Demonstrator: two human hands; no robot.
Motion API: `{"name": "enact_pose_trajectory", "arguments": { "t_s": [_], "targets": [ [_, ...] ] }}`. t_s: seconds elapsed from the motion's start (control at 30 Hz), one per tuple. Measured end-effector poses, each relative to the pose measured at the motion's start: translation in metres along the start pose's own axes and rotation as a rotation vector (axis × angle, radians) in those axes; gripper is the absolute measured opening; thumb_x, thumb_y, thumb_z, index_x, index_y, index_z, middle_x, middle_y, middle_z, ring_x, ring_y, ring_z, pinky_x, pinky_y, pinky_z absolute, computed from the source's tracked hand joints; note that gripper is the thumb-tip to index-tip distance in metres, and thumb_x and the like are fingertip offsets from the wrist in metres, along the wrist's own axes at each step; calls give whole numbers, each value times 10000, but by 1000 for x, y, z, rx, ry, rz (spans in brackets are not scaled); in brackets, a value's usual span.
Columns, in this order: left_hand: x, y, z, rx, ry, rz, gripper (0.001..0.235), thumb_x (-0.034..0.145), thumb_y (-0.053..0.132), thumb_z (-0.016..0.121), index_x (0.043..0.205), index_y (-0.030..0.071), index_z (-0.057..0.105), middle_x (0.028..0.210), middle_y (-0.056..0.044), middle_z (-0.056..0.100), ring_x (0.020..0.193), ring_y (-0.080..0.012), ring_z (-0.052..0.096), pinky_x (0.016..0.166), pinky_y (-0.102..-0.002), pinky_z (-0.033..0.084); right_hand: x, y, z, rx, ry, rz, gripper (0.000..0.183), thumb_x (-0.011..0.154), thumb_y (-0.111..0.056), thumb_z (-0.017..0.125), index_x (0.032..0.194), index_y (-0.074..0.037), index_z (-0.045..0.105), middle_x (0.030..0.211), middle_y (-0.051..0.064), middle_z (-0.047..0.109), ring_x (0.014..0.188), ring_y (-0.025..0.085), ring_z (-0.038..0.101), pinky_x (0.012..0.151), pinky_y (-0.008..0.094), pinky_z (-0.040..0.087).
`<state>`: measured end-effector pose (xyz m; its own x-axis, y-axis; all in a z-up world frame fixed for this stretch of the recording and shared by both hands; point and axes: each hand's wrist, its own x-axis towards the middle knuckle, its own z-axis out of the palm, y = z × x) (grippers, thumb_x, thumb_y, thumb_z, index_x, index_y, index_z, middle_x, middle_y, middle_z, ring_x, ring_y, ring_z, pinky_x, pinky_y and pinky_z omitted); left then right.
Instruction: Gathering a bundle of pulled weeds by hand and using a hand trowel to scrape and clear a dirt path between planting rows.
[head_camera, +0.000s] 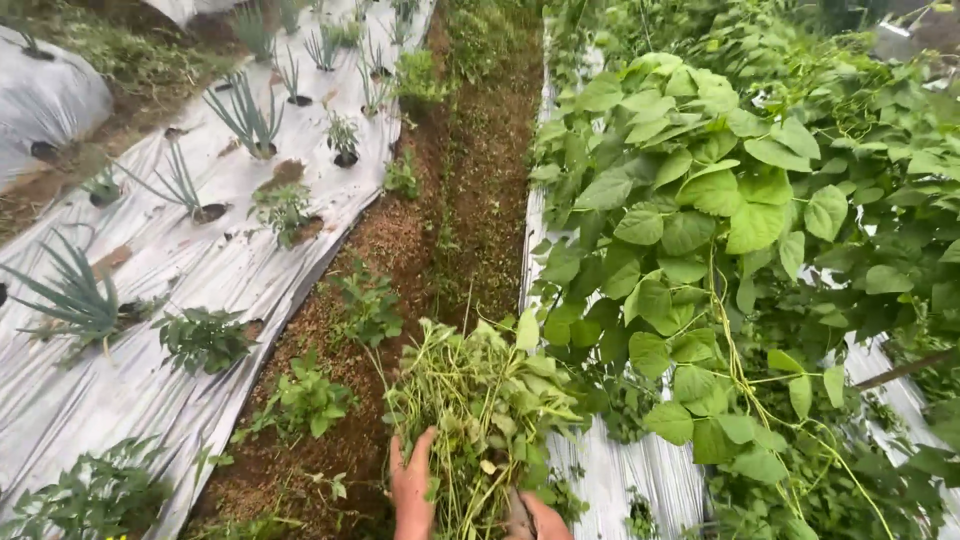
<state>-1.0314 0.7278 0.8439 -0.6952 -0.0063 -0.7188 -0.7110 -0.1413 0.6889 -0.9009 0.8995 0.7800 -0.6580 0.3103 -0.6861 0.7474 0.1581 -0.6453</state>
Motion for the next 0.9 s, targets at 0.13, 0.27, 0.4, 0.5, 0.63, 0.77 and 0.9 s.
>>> {"name": "enact_pose_trajectory", "arguments": {
  "t_s": [0.13,0.27,0.4,0.5,0.63,0.77,0.9],
  "targets": [
    [28,40,35,5,-69,96,1025,836,546,667,1676,217,180,837,-46,582,526,-102,307,571,-254,396,-36,-92,-19,148,15,-116,250,852,-113,721,1083,-82,631,825,32,504,700,136,525,717,284,517],
    [55,74,65,-81,-57,58,983,848,467,679,1670,264,181,1646,-150,381,471,-54,275,559,-226,418,-5,-130,-44,185,-21,-44,635,840,-145,732,1411,-86,463,901,53,576,742,151,613,717,262,515],
    [94,104,101,-60,-53,99,991,857,471,678,1675,245,166,1644,-166,382,458,-47,280,477,-196,364,19,-185,-66,137,-8,43,851,840,-179,701,1593,-132,305,1155,67,676,892,138,704,821,236,569],
    [132,121,134,-52,-38,111,1005,827,474,696,1668,257,191,1656,-160,351,484,-46,306,446,-199,318,78,-186,-87,203,-18,-104,569,827,-123,716,1390,-104,628,730,-16,396,635,113,441,663,232,360],
    [164,176,192,1,8,84,1021,781,487,667,1656,253,196,1720,-33,230,1557,-305,286,1280,-580,230,146,-231,-129,219,-38,-71,685,834,-103,724,1495,-110,544,749,-4,472,604,100,502,600,235,381],
    [183,226,248,45,-24,71,1014,798,503,637,1660,255,163,1734,-11,184,1579,-285,230,1292,-590,195,191,-274,-169,160,-40,-74,554,875,-102,696,1403,-83,530,910,43,553,707,120,569,667,248,512],
    [249,243,292,-67,-13,158,1011,843,509,655,1675,232,152,1697,-106,274,469,-64,254,525,-239,388,240,-326,-204,133,-3,-76,841,799,-197,713,1567,-99,384,1050,73,595,808,158,596,759,256,464]
  ]
}}
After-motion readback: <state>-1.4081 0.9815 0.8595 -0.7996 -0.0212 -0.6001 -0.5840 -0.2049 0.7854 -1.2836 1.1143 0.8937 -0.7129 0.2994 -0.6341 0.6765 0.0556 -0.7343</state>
